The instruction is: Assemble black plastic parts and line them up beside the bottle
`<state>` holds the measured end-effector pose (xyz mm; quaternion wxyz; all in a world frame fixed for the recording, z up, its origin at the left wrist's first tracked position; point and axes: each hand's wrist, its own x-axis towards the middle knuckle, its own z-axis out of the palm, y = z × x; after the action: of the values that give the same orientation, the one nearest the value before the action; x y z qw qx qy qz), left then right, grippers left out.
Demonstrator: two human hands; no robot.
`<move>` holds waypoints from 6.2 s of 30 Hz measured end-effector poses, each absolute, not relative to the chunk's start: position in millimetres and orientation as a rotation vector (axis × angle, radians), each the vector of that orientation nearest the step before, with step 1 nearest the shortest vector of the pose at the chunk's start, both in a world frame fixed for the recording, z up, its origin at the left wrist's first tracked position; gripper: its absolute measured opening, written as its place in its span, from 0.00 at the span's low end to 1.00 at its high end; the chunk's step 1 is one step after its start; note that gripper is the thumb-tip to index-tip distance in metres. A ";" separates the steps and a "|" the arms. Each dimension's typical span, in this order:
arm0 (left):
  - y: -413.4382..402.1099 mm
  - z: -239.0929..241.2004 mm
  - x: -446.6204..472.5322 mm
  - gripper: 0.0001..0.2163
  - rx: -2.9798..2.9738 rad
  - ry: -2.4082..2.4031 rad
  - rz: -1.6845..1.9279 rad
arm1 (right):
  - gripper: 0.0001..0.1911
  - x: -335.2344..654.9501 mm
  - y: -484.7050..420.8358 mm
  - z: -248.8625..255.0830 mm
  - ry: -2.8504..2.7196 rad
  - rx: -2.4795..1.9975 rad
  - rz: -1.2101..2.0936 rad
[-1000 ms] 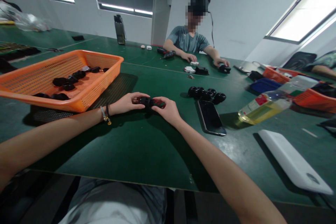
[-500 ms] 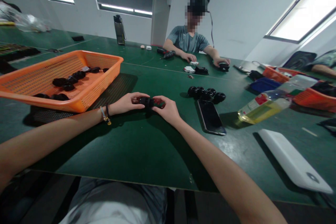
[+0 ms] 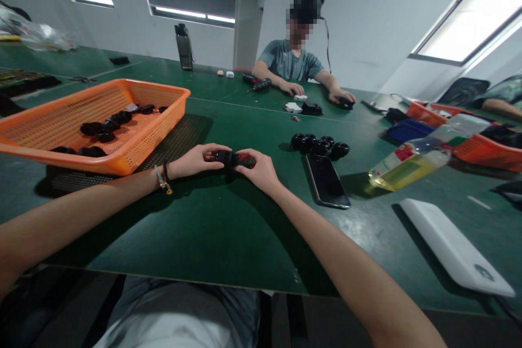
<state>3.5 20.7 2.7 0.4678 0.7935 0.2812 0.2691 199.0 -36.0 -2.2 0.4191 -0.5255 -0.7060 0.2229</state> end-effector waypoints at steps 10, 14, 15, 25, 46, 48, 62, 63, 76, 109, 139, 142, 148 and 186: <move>21.7 1.5 3.8 0.23 1.954 0.680 0.669 | 0.15 199.8 -34.3 -4.1 -1.763 -1.324 0.561; 22.2 0.0 4.2 0.23 1.932 0.680 0.675 | 0.15 200.2 -32.8 -6.4 -1.758 -1.316 0.565; 22.2 -0.3 4.2 0.23 1.928 0.680 0.676 | 0.15 200.4 -32.6 -6.8 -1.759 -1.313 0.565; 22.7 0.2 3.7 0.25 1.916 0.683 0.673 | 0.14 200.3 -32.6 -6.7 -1.751 -1.313 0.569; 21.3 0.8 4.2 0.25 1.928 0.694 0.667 | 0.16 200.3 -33.4 -6.8 -1.743 -1.304 0.540; 21.4 0.7 4.3 0.25 1.927 0.687 0.664 | 0.17 199.7 -34.0 -6.3 -1.738 -1.289 0.548; 21.1 2.0 3.3 0.25 1.935 0.708 0.652 | 0.14 199.9 -34.1 -4.8 -1.741 -1.302 0.573; 21.0 2.3 3.1 0.25 1.937 0.709 0.651 | 0.14 199.7 -34.1 -4.9 -1.741 -1.301 0.576; 21.3 1.6 3.5 0.24 1.926 0.696 0.657 | 0.14 198.9 -34.7 -4.1 -1.748 -1.326 0.578; 23.0 0.4 4.1 0.24 1.959 0.725 0.678 | 0.14 199.7 -34.2 -4.5 -1.734 -1.310 0.563; 21.7 0.9 3.9 0.24 1.942 0.688 0.662 | 0.15 200.6 -34.0 -5.7 -1.747 -1.277 0.545; 21.7 0.8 3.6 0.24 1.943 0.680 0.658 | 0.14 200.7 -34.4 -4.8 -1.745 -1.285 0.560; 22.4 0.6 3.1 0.24 1.940 0.683 0.647 | 0.14 200.9 -33.8 -5.2 -1.740 -1.293 0.601; 21.4 1.1 3.3 0.24 1.924 0.690 0.649 | 0.15 199.5 -35.1 -4.4 -1.759 -1.285 0.554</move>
<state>3.3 21.4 1.1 0.4781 0.7880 0.2826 0.2659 199.5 -35.1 -4.4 0.4322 -0.5156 -0.7057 0.2222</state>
